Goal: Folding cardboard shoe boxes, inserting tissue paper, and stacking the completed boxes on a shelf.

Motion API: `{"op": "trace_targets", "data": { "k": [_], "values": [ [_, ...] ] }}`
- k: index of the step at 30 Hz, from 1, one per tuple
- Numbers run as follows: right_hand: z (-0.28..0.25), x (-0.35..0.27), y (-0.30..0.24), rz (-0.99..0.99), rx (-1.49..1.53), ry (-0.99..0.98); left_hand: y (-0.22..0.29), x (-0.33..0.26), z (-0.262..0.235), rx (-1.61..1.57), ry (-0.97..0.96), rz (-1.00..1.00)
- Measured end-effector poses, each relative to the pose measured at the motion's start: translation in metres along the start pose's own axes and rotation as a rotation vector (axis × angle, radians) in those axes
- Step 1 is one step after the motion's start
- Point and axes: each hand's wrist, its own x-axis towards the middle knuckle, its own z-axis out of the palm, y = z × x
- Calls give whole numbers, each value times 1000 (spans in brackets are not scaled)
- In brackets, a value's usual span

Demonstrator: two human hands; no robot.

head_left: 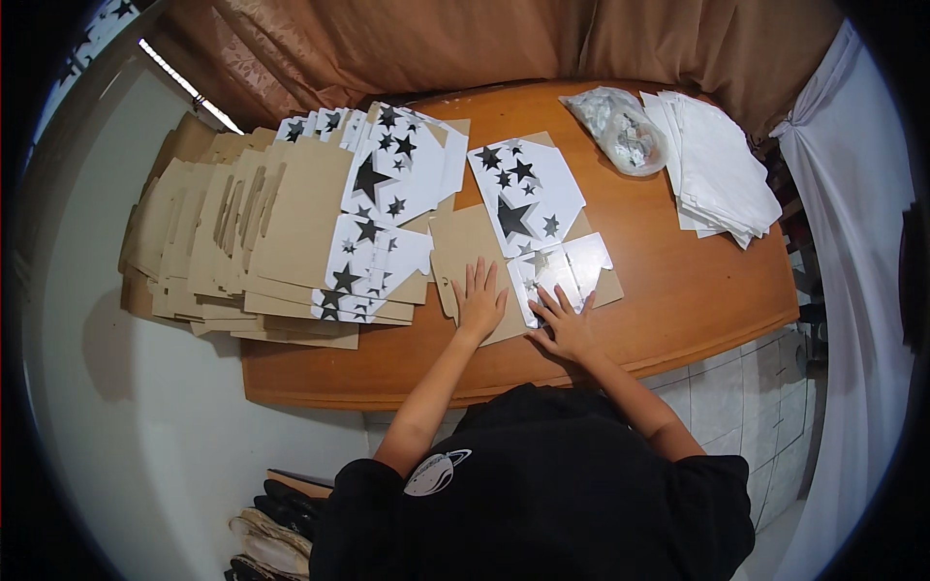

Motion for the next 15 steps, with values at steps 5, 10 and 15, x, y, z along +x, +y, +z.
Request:
{"op": "trace_targets", "data": {
  "k": [5,10,15],
  "values": [
    [-10,-13,21,82,-11,-4,31,-17,18,18,-22,-4],
    [-5,-6,42,174,-72,89,64,-22,37,136,102,-4],
    [11,4,78,94,-15,95,88,-21,50,198,186,-39]
  ]
}}
